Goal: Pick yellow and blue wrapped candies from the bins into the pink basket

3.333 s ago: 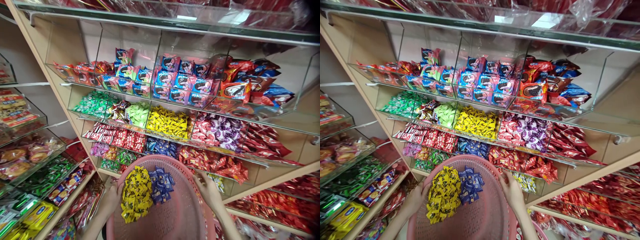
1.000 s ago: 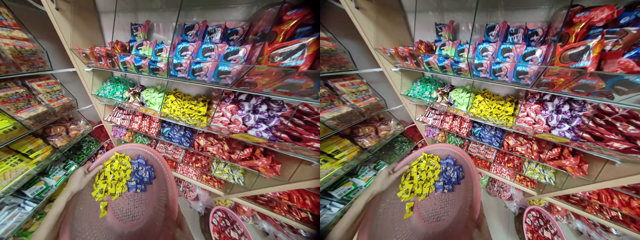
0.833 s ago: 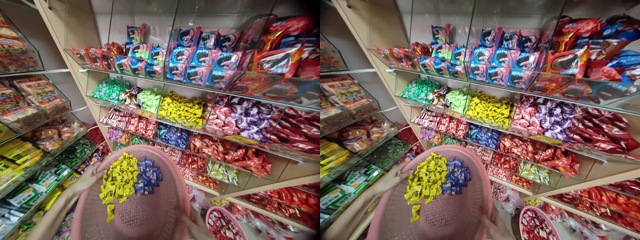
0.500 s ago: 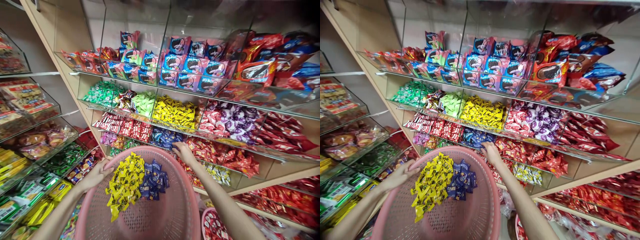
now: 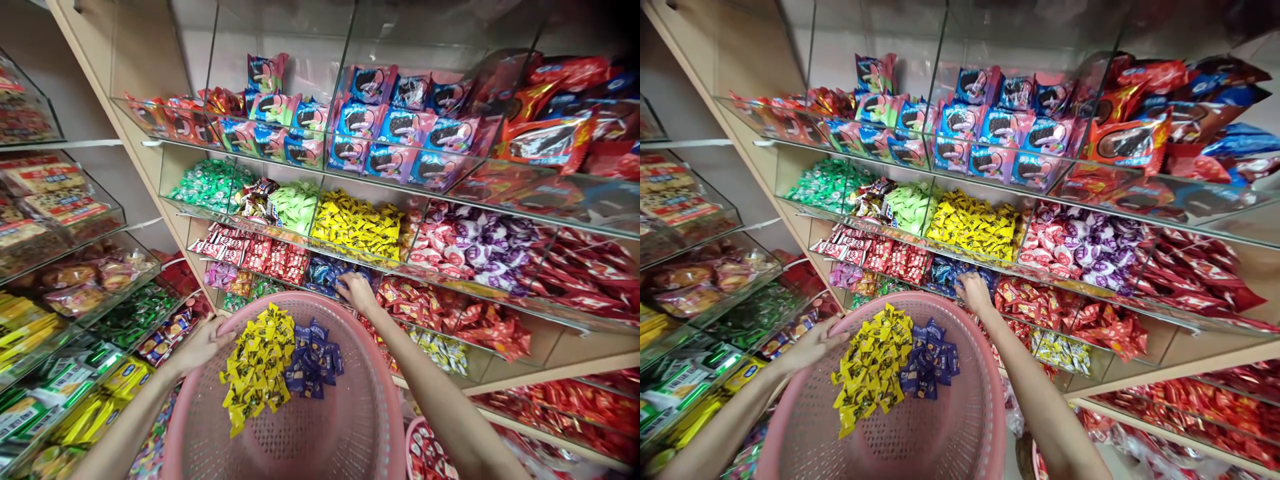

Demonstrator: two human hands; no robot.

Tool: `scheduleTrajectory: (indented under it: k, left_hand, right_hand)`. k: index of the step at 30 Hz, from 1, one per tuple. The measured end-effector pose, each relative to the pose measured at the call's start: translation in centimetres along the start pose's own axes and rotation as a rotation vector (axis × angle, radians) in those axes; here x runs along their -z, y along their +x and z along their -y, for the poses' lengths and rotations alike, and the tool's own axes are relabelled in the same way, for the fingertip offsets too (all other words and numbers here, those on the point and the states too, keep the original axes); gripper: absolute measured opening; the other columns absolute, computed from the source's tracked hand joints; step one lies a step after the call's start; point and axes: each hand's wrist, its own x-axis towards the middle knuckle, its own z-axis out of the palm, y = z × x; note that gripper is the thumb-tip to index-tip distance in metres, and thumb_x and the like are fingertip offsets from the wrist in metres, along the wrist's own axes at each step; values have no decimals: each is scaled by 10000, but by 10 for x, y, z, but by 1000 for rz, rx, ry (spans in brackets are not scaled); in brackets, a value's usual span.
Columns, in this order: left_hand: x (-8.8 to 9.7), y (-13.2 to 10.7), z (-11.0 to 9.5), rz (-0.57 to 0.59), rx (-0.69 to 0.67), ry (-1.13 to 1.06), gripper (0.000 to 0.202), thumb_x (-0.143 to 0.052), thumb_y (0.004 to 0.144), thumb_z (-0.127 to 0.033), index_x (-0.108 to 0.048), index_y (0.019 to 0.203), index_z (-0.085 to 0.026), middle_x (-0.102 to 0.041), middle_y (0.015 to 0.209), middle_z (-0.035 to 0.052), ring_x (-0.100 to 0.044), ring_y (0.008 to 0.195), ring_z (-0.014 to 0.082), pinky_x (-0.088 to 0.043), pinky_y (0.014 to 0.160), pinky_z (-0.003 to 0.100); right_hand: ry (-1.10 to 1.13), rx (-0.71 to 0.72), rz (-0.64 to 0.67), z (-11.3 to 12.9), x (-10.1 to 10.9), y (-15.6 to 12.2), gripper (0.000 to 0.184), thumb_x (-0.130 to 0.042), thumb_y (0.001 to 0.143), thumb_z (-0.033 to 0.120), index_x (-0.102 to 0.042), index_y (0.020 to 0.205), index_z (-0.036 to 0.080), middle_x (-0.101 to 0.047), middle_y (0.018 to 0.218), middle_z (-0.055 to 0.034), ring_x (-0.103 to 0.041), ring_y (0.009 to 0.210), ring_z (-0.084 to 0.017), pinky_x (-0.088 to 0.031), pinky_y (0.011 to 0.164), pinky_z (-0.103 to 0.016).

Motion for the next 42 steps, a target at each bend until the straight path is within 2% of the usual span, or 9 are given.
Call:
scheduleTrajectory:
  k: [3, 7, 12, 17, 21, 25, 29, 35, 42]
  left_hand:
    - [-1, 3, 8, 7, 3, 26, 422, -548, 653, -505, -603, 902, -168, -607, 770, 28, -547, 769, 190, -429, 668, 254]
    - [-1, 4, 10, 34, 16, 21, 426, -535, 663, -489, -598, 917, -153, -596, 723, 22, -537, 733, 183, -415, 636, 249]
    - [-3, 7, 2, 30, 5, -17, 422, -551, 648, -497, -605, 889, -154, -588, 701, 12, -533, 700, 180, -407, 605, 245]
    - [-5, 9, -1, 46, -4, -41, 442, -543, 642, -525, -604, 876, -155, -572, 669, 0, -523, 635, 171, -407, 562, 248]
    - [-3, 10, 2, 36, 2, -39, 456, -556, 622, -534, -602, 869, -155, -574, 681, -1, -527, 647, 173, -409, 566, 245]
    - [-2, 10, 2, 36, 50, -62, 476, -569, 605, -540, -592, 888, -158, -574, 696, 3, -534, 688, 190, -413, 578, 248]
    - [-1, 9, -3, 29, 87, -84, 480, -578, 593, -545, -585, 874, -156, -561, 664, 4, -534, 689, 202, -412, 566, 253]
    - [0, 12, -8, 6, 71, -82, 438, -579, 591, -542, -588, 806, -160, -556, 653, -7, -529, 656, 182, -409, 557, 241]
    - [-1, 16, -7, 24, 45, -95, 451, -584, 602, -524, -586, 842, -143, -563, 678, 1, -528, 660, 174, -411, 571, 242]
  right_hand:
    - [197, 42, -113, 11, 21, -21, 264, -452, 832, 353, -590, 964, 171, -608, 869, -55, -527, 802, -156, -374, 745, -260]
    - [215, 69, 33, 35, 33, -63, 203, -464, 824, 355, -573, 851, 185, -597, 770, -18, -537, 692, -131, -374, 622, -223]
    - [-151, -62, 174, 64, 9, -99, 163, -451, 838, 274, -541, 924, 169, -606, 944, -89, -591, 803, -170, -387, 635, -236]
    - [-301, -95, 219, 77, -11, -104, 184, -467, 835, 254, -533, 973, 153, -600, 978, -133, -616, 777, -207, -410, 607, -268]
    - [-219, -90, 168, 62, 7, -87, 235, -418, 860, 351, -515, 994, 184, -606, 967, -89, -605, 818, -188, -403, 631, -249]
    - [-240, -161, 129, 24, 29, -52, 219, -357, 882, 242, -508, 1031, 188, -586, 1006, -82, -572, 887, -156, -375, 681, -221]
    - [-329, -92, 235, -6, 20, -27, 205, -463, 821, 184, -544, 1009, 171, -580, 1023, -95, -524, 975, -187, -367, 742, -230]
    - [-378, -56, 251, -13, 0, -24, 190, -448, 819, 150, -570, 963, 170, -580, 1018, -104, -513, 974, -185, -367, 748, -233]
    - [-136, -89, 114, -15, 18, -31, 168, -429, 837, 207, -574, 917, 177, -589, 949, -63, -531, 914, -143, -356, 750, -213]
